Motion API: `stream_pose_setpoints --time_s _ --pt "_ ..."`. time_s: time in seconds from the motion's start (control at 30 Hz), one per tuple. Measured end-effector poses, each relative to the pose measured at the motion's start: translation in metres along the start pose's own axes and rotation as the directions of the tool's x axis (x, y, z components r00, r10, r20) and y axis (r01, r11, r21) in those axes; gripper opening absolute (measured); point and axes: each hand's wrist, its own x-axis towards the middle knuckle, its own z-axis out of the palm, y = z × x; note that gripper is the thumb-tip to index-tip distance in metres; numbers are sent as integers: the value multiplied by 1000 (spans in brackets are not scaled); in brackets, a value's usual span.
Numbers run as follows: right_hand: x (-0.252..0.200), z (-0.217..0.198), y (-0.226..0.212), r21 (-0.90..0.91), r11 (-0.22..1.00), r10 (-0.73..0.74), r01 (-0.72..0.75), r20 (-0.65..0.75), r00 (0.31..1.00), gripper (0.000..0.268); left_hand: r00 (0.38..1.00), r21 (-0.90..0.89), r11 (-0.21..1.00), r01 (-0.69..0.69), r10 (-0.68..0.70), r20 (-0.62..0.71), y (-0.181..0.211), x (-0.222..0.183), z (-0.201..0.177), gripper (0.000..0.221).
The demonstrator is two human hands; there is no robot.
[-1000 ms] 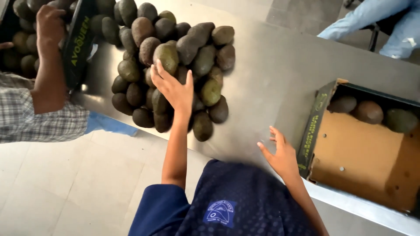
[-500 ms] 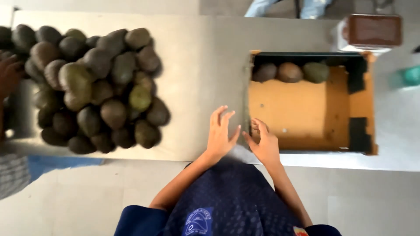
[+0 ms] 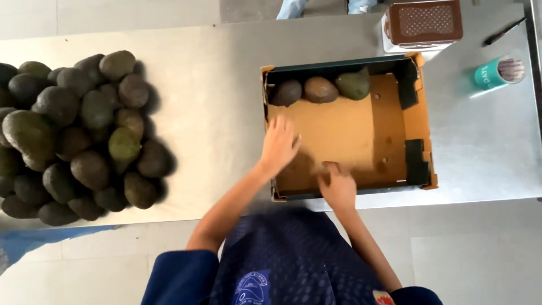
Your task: Sorting and inspecting avocados from a box onto a table.
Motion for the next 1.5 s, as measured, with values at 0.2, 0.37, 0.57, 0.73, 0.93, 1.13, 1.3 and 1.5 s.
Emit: stream_pose_setpoints --time_s 0.2,0.37,0.57,0.73,0.93,1.13,1.3,1.5 --pt "3 -1 1 -9 1000 9 -8 134 991 28 989 176 983 46 -20 -148 -28 76 24 81" --pt "3 -2 0 17 1000 -5 3 140 990 29 978 371 910 185 -207 20 -55 95 57 91" --pt "4 -3 -1 39 999 12 -19 181 983 32 986 674 736 67 -152 68 -45 88 48 89" --pt "3 3 3 3 1000 25 -25 144 989 42 969 321 935 152 -204 136 -25 37 48 87" --pt "7 -1 -1 168 982 58 -91 192 980 86 997 -190 979 70 -61 52 25 -34 -5 81" --pt "11 -29 -71 197 963 141 -185 219 965 99 964 -722 639 266 -188 189 51 -66 -67 83" --pt "11 -38 -124 336 936 -147 110 85 986 98 938 -900 331 285 -288 191 29 -100 -91 84" --pt "1 -12 -177 437 866 -309 242 88 947 78 892 -989 -147 32 -443 95 -30 -152 -102 72"
